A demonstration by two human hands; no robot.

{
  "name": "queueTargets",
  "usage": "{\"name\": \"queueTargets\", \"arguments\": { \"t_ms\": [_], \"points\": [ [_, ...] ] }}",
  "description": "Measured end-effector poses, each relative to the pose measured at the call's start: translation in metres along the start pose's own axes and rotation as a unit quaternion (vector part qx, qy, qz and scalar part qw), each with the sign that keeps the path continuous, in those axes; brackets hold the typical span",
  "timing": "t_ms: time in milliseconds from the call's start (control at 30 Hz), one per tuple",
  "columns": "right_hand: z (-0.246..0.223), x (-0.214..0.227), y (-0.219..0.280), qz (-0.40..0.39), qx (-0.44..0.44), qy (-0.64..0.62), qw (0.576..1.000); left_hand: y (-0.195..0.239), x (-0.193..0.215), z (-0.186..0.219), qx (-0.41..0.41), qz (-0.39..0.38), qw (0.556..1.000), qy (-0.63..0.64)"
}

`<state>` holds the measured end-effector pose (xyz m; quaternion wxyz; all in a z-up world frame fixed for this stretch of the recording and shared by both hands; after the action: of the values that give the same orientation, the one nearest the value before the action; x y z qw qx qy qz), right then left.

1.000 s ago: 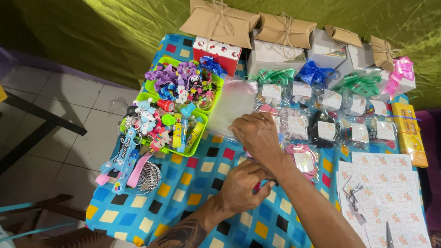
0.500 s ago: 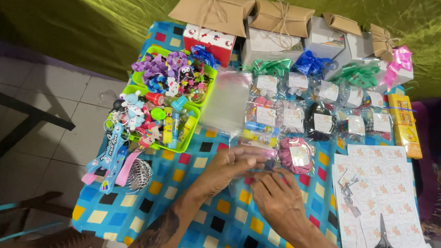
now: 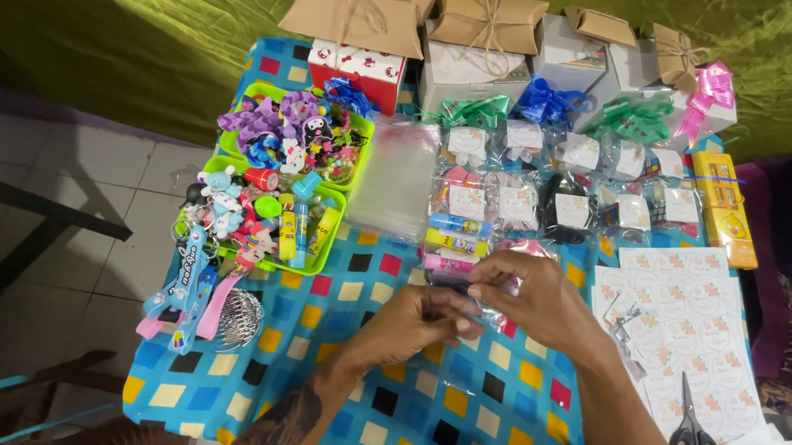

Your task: The person is individually packing lip balms and small decorative cards into clear plastic bags, likely for retail or as party favors.

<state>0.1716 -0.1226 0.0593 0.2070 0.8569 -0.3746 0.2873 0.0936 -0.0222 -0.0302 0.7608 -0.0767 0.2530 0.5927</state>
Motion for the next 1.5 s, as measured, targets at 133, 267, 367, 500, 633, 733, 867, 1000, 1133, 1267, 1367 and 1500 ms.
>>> {"name": "queueTargets", "arguments": {
  "t_ms": [133,267,367,500,633,733,867,1000,1133,1267,1367,1500],
  "points": [
    [-0.004,0.013,-0.011,0.014,-0.003,-0.014,1.000,0.001,0.006,0.005,0.006,0.035,0.999,0.023],
    [-0.009,0.015,-0.016,-0.009,0.005,-0.025,1.000,-0.005,0.019,-0.007,0.001,0.069,0.998,0.016],
    [-0.014,0.013,-0.013,-0.026,0.007,-0.032,0.999,-0.002,0.018,-0.002,0.001,0.082,0.997,0.013],
    [-0.012,0.007,-0.008,-0.076,-0.016,-0.012,0.997,0.000,0.012,0.006,-0.013,0.067,0.998,-0.010],
    [-0.015,0.005,-0.007,-0.093,-0.033,-0.002,0.995,0.004,0.001,0.026,-0.032,0.049,0.997,-0.053],
    [-0.014,0.001,-0.005,-0.125,-0.044,-0.014,0.991,0.006,-0.004,0.037,-0.058,0.032,0.997,-0.051],
    [-0.008,-0.003,-0.003,-0.175,-0.030,-0.041,0.983,0.005,0.003,0.032,-0.070,0.048,0.995,-0.043],
    [0.022,-0.002,0.004,-0.214,-0.049,0.022,0.975,0.003,0.002,0.017,-0.019,0.046,0.992,-0.115],
    [0.018,-0.012,0.009,-0.268,-0.107,0.046,0.956,0.008,-0.011,0.029,-0.024,0.020,0.991,-0.126],
    [0.011,-0.023,0.013,-0.319,-0.084,-0.014,0.944,0.009,-0.009,0.040,-0.100,0.008,0.988,-0.118],
    [0.009,-0.017,0.011,-0.301,-0.068,-0.043,0.950,0.010,-0.005,0.039,-0.098,0.017,0.989,-0.111],
    [0.013,-0.002,0.010,-0.254,-0.064,-0.014,0.965,0.012,-0.003,0.039,-0.083,0.026,0.990,-0.112]
  ]
}}
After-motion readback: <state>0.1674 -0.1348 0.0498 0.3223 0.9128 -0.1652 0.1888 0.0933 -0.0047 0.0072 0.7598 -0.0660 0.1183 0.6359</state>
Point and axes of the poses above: each hand's wrist, its own y-axis away from the middle knuckle, its own x-axis out of the back of the hand, z = x × y, the point moved 9 cm from there along -y, towards the middle knuckle, and after that the axes turned 6 degrees about y, right-handed, at the moved point
